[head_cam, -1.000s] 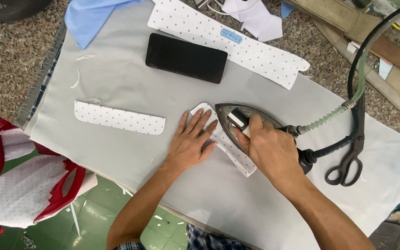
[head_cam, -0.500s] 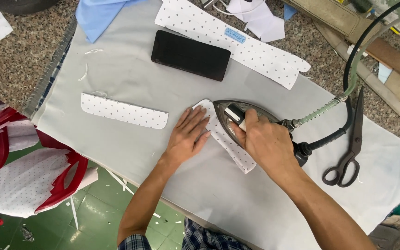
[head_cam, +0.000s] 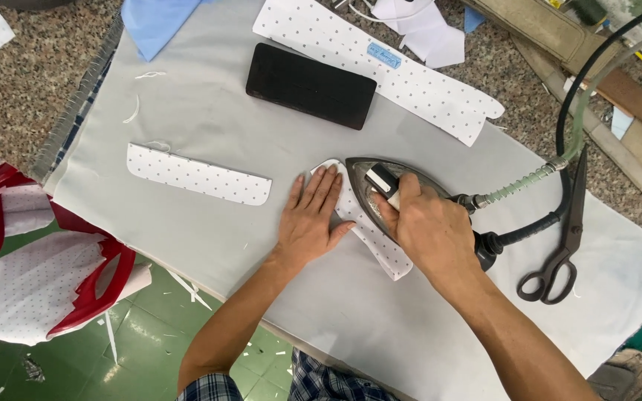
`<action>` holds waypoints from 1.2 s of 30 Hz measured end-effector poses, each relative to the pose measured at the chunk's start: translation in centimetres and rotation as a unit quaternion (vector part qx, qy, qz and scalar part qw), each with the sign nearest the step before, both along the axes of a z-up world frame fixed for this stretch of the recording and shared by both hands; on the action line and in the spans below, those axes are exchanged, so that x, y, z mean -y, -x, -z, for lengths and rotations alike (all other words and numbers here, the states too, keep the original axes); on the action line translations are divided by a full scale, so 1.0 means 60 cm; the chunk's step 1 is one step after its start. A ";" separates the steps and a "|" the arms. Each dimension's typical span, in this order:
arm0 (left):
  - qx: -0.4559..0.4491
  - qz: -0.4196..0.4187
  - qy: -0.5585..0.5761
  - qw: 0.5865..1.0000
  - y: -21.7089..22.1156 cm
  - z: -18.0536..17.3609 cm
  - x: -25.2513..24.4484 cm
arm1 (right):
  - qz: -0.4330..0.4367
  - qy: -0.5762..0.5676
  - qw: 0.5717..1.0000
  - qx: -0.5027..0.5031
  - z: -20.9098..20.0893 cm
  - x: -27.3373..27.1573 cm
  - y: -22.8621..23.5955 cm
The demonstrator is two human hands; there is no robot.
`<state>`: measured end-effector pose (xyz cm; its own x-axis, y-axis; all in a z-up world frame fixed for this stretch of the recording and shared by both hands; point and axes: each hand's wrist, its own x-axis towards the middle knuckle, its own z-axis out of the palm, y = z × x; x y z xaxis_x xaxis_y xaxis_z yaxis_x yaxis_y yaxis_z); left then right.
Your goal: The person irons several small white fabric pieces with black dots on a worktable. They repeatedly position each piece, press it with a steam iron, and use a black rectangular pressing block to smooth the edges. The person handles the pieces one at a time, moving finished pieces aside and continuing with the next.
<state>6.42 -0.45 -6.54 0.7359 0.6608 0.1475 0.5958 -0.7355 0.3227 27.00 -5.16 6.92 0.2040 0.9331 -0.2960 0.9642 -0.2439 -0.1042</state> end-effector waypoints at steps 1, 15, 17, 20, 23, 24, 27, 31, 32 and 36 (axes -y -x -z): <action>0.000 0.000 0.003 1.000 -0.001 -0.001 -0.001 | 0.000 0.003 1.000 0.000 0.000 -0.004 0.001; 0.095 -0.011 -0.074 0.993 -0.005 -0.028 -0.091 | -0.039 -0.046 0.998 0.030 -0.003 -0.014 0.010; 0.053 0.033 -0.105 0.992 -0.026 -0.076 -0.175 | -0.025 -0.037 0.999 0.008 0.016 -0.006 0.004; -0.025 0.086 -0.115 0.989 -0.028 -0.078 -0.255 | -0.051 -0.181 0.982 -0.019 0.006 0.015 0.000; -0.066 0.064 -0.095 0.991 0.005 -0.075 -0.249 | -0.109 -0.309 0.945 0.012 -0.030 0.067 0.004; -0.067 0.031 -0.098 0.992 0.019 -0.079 -0.241 | -0.129 -0.292 0.947 0.048 -0.042 0.086 0.007; -0.093 -0.032 -0.133 0.986 0.085 -0.081 -0.231 | -0.151 -0.159 0.962 0.162 -0.024 0.158 0.003; -0.058 -0.083 -0.220 0.970 0.139 -0.080 -0.272 | -0.178 -0.142 0.968 0.104 -0.026 0.148 -0.018; -0.052 -0.067 -0.232 0.969 0.146 -0.079 -0.287 | -0.160 -0.140 0.974 0.076 -0.024 0.131 -0.021; 0.030 -0.051 -0.116 0.992 0.151 -0.066 -0.322 | -0.054 -0.158 0.982 -0.087 0.018 0.025 -0.012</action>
<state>-2.65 18.87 -2.60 0.6516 0.6753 0.3455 0.6562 -0.7303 0.1899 27.75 -6.69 5.83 0.0698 0.9975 -0.0098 0.9434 -0.0692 -0.3244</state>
